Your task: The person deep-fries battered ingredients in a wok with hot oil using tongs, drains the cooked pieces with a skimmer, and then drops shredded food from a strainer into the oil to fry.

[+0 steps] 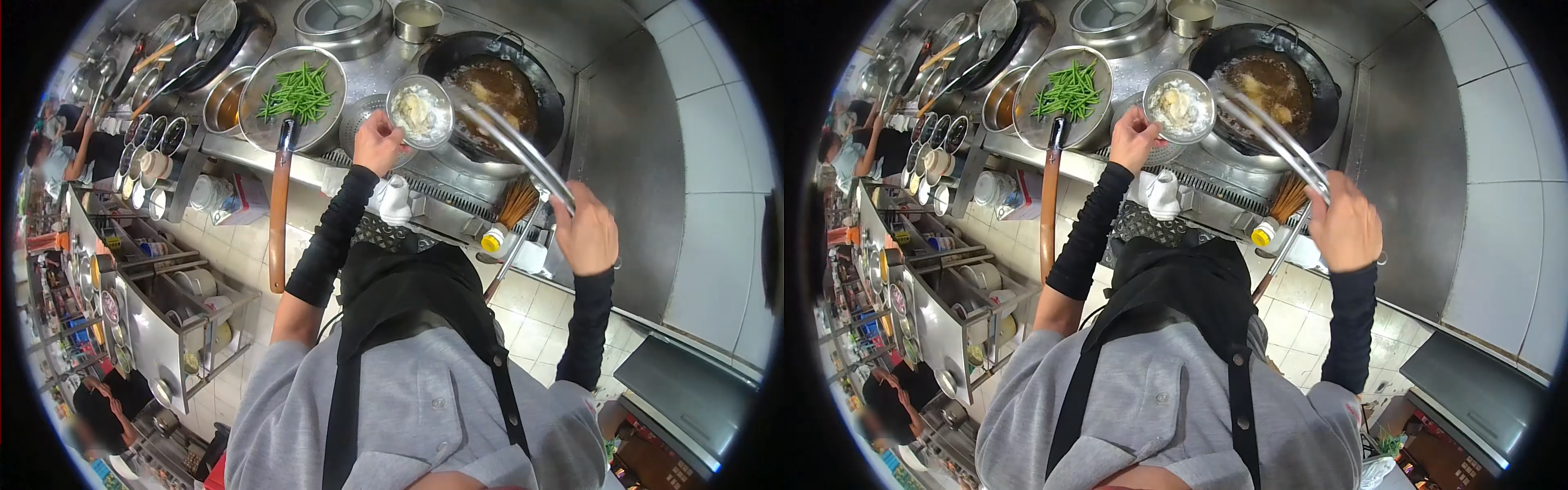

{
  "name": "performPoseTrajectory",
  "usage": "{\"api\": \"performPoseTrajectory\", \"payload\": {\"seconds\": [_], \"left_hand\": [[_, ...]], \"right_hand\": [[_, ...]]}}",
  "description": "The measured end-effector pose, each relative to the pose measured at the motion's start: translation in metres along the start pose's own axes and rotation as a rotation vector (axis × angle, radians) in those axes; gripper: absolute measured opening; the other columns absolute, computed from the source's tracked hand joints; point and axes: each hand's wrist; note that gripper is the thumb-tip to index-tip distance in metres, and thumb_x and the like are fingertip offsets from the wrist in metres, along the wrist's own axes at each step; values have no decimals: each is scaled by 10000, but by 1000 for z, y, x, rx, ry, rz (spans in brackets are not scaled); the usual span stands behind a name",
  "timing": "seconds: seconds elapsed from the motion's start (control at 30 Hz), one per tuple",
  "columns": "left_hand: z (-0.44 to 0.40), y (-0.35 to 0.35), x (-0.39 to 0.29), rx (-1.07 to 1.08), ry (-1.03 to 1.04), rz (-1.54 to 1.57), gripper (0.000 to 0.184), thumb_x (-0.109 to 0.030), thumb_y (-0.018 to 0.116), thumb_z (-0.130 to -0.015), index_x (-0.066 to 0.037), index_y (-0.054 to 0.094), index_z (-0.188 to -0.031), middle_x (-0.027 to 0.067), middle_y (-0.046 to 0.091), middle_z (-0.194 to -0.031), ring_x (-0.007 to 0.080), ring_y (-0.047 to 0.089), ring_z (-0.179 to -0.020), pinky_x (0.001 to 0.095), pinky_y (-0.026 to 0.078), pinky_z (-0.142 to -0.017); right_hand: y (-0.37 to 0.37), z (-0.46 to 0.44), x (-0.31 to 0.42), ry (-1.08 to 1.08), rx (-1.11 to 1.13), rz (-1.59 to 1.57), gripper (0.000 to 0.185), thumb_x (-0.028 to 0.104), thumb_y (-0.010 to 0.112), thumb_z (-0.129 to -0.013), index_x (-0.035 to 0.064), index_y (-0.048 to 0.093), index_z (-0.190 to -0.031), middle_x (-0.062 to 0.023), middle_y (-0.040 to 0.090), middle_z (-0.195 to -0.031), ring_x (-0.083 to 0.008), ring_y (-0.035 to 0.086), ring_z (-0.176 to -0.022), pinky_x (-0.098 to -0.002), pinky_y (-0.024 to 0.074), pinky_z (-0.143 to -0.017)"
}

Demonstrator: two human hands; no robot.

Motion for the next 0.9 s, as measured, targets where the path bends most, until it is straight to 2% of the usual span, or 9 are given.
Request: {"api": "performPoseTrajectory", "payload": {"seconds": [0.07,0.13,0.27,0.43,0.57,0.67,0.73,0.8,0.9], "left_hand": [[-1,-3,-1,-26,53,-83,165,26,613,-880,0,467,-806,63,574,-759,128,596,-629,319,616,-596],[-4,-5,-1,-67,98,-139,152,-19,626,-842,12,485,-794,88,598,-725,151,636,-623,317,590,-582],[-11,1,-5,-110,53,-166,164,-33,639,-809,25,490,-773,114,613,-724,186,666,-625,328,586,-560],[-30,4,10,-129,-41,87,169,29,628,-782,41,460,-766,165,603,-737,242,677,-635,384,630,-546],[-36,14,12,-65,-107,251,149,32,610,-801,23,461,-801,167,609,-740,248,670,-632,383,636,-567],[-29,25,-11,-60,-127,320,157,41,606,-797,14,451,-793,162,605,-745,235,659,-627,384,635,-569],[-32,25,-5,-49,-138,341,153,39,606,-796,13,455,-798,156,601,-744,231,656,-622,382,634,-564],[-34,22,1,-62,-134,344,152,36,608,-795,12,458,-796,147,596,-738,226,653,-615,380,631,-558],[-29,15,10,-77,-110,287,161,25,617,-794,12,457,-780,131,584,-721,220,651,-605,371,625,-544]], "right_hand": [[-8,7,16,-96,-25,-21,248,235,673,-883,25,600,-993,-180,675,-931,-388,675,-786,-481,529,-646],[-10,12,26,-173,-39,-3,252,234,674,-879,41,599,-1021,-161,668,-924,-376,673,-763,-474,527,-633],[10,7,34,-131,39,73,231,216,671,-880,53,595,-1024,-131,653,-894,-349,673,-742,-464,524,-611],[-8,18,22,-93,-104,0,263,216,685,-877,31,640,-1058,-147,698,-939,-376,671,-747,-457,530,-629],[-17,21,9,-73,-211,-119,220,223,705,-873,42,690,-998,-203,694,-936,-415,658,-784,-467,525,-664],[-11,16,6,58,-31,-240,215,218,696,-880,37,687,-995,-223,685,-889,-435,650,-799,-476,517,-687],[-7,14,5,138,-32,-163,221,220,690,-883,30,676,-995,-225,683,-866,-441,651,-810,-482,513,-701],[-3,14,-1,128,-111,-108,222,222,690,-883,31,674,-995,-224,684,-867,-442,652,-814,-480,515,-698],[-16,18,4,62,-101,-77,218,218,688,-881,48,673,-1016,-200,695,-938,-428,664,-816,-468,525,-693]]}}
Point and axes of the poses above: each hand's wrist, its own z-axis away from the middle knuckle, its own y-axis out of the palm, x = y × z
